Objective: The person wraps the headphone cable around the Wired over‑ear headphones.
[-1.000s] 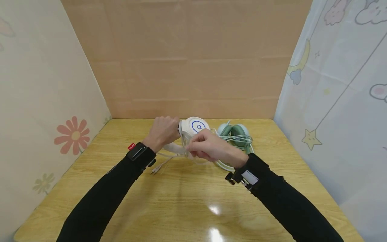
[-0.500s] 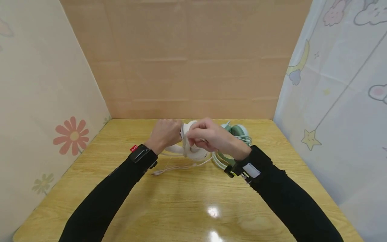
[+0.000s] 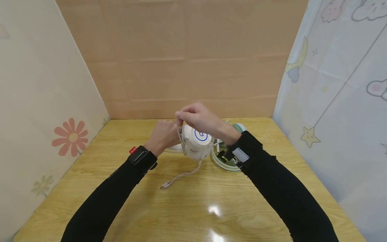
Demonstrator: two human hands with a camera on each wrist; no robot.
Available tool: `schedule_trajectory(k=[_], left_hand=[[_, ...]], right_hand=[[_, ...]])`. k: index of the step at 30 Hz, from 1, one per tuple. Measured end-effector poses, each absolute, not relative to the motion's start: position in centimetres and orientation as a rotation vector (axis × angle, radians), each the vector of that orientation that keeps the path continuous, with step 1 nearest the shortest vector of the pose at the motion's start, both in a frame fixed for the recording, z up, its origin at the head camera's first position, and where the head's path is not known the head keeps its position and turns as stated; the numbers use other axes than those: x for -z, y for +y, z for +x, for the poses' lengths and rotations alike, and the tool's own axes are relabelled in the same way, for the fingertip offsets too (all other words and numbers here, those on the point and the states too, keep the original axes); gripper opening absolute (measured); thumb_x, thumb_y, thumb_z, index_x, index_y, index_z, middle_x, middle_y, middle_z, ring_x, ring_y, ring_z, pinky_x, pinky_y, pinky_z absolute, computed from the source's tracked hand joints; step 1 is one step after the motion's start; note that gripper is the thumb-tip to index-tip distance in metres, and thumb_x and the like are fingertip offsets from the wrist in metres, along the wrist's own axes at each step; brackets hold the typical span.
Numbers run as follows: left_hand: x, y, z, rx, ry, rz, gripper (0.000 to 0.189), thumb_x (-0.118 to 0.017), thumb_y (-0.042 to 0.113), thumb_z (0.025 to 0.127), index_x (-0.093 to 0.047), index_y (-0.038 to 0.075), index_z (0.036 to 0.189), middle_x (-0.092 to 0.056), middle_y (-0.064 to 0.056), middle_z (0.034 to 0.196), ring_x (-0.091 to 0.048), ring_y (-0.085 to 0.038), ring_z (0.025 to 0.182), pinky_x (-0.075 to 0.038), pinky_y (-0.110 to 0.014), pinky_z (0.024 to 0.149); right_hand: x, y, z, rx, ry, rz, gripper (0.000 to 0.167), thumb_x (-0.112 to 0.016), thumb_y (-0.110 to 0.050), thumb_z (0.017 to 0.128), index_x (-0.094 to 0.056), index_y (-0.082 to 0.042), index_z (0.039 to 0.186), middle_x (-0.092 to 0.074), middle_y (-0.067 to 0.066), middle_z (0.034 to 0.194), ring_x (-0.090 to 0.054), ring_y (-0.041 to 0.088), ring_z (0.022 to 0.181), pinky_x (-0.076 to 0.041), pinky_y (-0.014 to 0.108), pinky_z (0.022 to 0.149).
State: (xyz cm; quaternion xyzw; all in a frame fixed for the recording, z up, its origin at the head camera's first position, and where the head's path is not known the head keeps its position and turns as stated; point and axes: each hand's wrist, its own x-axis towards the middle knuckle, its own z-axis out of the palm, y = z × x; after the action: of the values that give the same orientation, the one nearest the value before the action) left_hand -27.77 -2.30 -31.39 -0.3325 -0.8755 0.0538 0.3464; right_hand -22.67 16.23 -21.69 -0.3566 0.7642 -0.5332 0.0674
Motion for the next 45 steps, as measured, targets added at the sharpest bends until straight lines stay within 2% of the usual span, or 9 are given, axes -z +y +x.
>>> schedule_trajectory(k=[5,10,18,29,37,41,45], left_hand=[[31.4,-2.3,-27.6,-0.104,-2.280,-0.872,0.044,-0.073,0.031,0.089,-0.039,0.019,0.064,-0.030,0.007,0.053,-0.028,-0.008,0.046,-0.023,-0.025,0.044],[31.3,-1.8,-27.4,-0.066,-2.288,-0.867,0.043,-0.076,0.028,0.086,-0.040,0.020,0.064,-0.032,0.008,0.054,-0.031,-0.008,0.046,-0.025,-0.026,0.043],[31.0,-1.1,-26.9,-0.121,-2.262,-0.861,0.038,-0.073,0.026,0.085,-0.044,0.019,0.062,-0.032,0.008,0.055,-0.028,-0.008,0.046,-0.024,-0.025,0.043],[31.2,-0.9,-26.9,-0.155,-2.125,-0.879,0.040,-0.069,0.019,0.082,-0.036,0.019,0.059,-0.025,0.009,0.054,-0.020,-0.007,0.046,-0.016,-0.024,0.044],[31.4,-1.0,-26.9,-0.166,-2.082,-0.874,0.037,-0.067,0.017,0.081,-0.037,0.019,0.060,-0.025,0.008,0.053,-0.021,-0.006,0.045,-0.016,-0.024,0.043],[31.4,-0.9,-26.8,-0.192,-2.073,-0.862,0.034,-0.066,0.016,0.081,-0.038,0.018,0.061,-0.025,0.008,0.054,-0.020,-0.006,0.045,-0.017,-0.024,0.043],[31.2,-0.8,-26.6,-0.222,-2.068,-0.854,0.031,-0.065,0.016,0.080,-0.039,0.018,0.063,-0.026,0.008,0.053,-0.019,-0.006,0.045,-0.016,-0.023,0.043]], right_hand=[[21.6,16.4,-23.5,1.609,2.402,-1.013,0.032,-0.048,-0.015,0.106,-0.063,0.003,0.085,-0.034,-0.004,0.052,-0.029,0.007,0.043,-0.023,0.022,0.043],[21.4,16.7,-24.7,1.545,2.586,-0.978,0.032,-0.049,-0.017,0.106,-0.065,-0.004,0.082,-0.034,-0.003,0.056,-0.029,0.010,0.048,-0.025,0.025,0.049],[21.8,17.3,-26.6,1.377,2.858,-0.986,0.031,-0.051,-0.016,0.106,-0.066,-0.002,0.084,-0.036,-0.001,0.060,-0.029,0.011,0.053,-0.030,0.029,0.059],[23.2,17.3,-28.8,1.029,3.064,-0.928,0.031,-0.048,-0.019,0.107,-0.067,-0.003,0.089,-0.048,0.005,0.068,-0.041,0.017,0.056,-0.037,0.035,0.060],[24.4,16.8,-30.2,0.891,3.072,-0.929,0.031,-0.048,-0.019,0.107,-0.069,-0.001,0.092,-0.066,0.015,0.086,-0.052,0.021,0.065,-0.042,0.035,0.065],[25.0,16.6,-30.6,0.810,3.057,-0.926,0.030,-0.051,-0.019,0.106,-0.070,-0.002,0.091,-0.066,0.012,0.084,-0.054,0.021,0.067,-0.043,0.034,0.066],[25.2,16.4,-30.9,0.711,3.037,-0.935,0.029,-0.053,-0.019,0.105,-0.071,-0.005,0.089,-0.061,0.006,0.075,-0.052,0.019,0.065,-0.042,0.033,0.064]])
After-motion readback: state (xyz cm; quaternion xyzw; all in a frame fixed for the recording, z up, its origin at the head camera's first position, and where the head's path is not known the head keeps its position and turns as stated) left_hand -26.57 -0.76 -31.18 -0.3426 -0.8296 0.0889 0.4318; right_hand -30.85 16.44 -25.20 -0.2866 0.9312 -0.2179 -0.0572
